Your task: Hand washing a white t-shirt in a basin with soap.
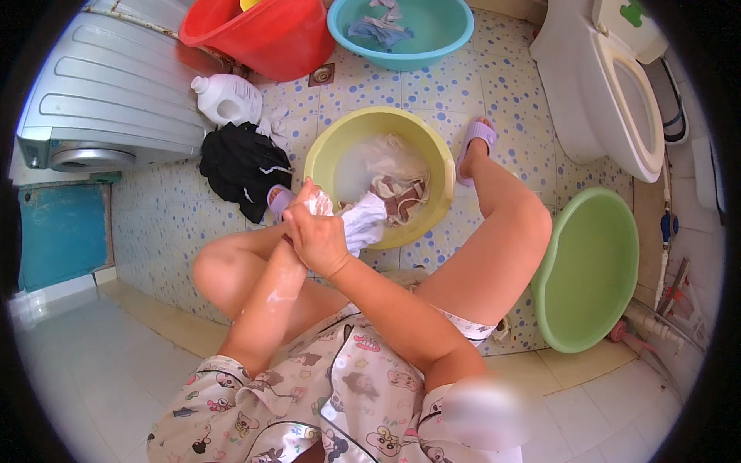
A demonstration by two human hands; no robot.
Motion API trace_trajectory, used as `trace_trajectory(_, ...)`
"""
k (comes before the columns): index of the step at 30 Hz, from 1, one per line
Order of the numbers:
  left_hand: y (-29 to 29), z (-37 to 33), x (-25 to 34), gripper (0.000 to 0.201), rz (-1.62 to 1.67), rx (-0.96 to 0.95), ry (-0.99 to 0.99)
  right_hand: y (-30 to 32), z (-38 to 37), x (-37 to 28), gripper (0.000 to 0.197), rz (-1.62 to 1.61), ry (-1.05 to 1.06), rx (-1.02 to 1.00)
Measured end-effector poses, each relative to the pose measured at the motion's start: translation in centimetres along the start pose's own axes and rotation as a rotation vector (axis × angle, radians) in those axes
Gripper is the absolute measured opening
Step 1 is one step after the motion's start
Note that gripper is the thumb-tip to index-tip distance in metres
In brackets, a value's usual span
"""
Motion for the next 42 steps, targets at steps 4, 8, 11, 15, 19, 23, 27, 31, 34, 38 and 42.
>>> trace_trajectory(4, -3.1, 0.9, 4.6, 0.024, 1.569, -0.367, 0.076, 0.1, -1.9, 4.8, 0.015, 0.038, -0.143, -0.077)
trace_trajectory(8, -1.1, 0.9, 0.0, 0.028, 1.143, 0.142, 0.258, 0.7, -1.4, -1.9, 0.007, -0.132, -0.052, -0.028)
trace_trajectory(11, -1.8, 0.1, 4.3, 0.03, 1.19, 0.09, 0.251, 1.7, -1.7, 1.0, 0.021, -0.115, 0.201, 0.096)
trace_trajectory(15, -1.7, -0.7, 3.4, 0.03, 1.387, -0.275, 0.14, -1.0, -1.3, 4.6, 0.023, -0.093, -0.27, -0.221)
trace_trajectory(19, -0.8, 0.4, 3.2, 0.03, 1.121, 0.173, 0.235, -1.2, -1.1, 2.8, 0.018, -0.065, -0.128, -0.386)
trace_trajectory(23, -2.6, 0.6, 2.6, 0.028, 1.266, -0.081, 0.387, 0.1, -3.1, 3.6, 0.007, -0.063, -0.14, -0.015)
trace_trajectory(27, -1.6, -0.4, -1.4, 0.027, 1.087, -0.075, 0.145, -1.9, -0.8, 0.3, 0.014, -0.082, -0.038, -0.207)
trace_trajectory(31, -2.8, 0.5, 4.1, 0.031, 1.326, -0.013, 0.505, 1.0, -2.9, 4.1, 0.01, 0.051, -0.182, -0.098)
trace_trajectory(34, -0.7, 1.2, 1.2, 0.03, 1.043, 0.145, 0.197, 0.7, -1.3, 0.3, 0.009, -0.034, 0.054, 0.099)
trace_trajectory(38, -3.5, 0.7, 3.6, 0.035, 1.25, 0.035, 0.565, 1.8, -2.9, 3.7, 0.008, -0.165, -0.082, -0.015)
trace_trajectory(42, -1.5, 0.0, 2.2, 0.035, 0.661, -0.207, 0.038, 0.3, -0.4, 1.6, 0.021, -0.057, -0.062, 0.081)
Point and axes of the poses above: each hand's wrist, its own z-axis away from the middle knuckle, its own y-axis out of the back of the hand, x = y × z, the point moved 7 cm from there along -z, towards the middle knuckle, and after that the axes turned 10 degrees about -z, right-handed, at the moved point
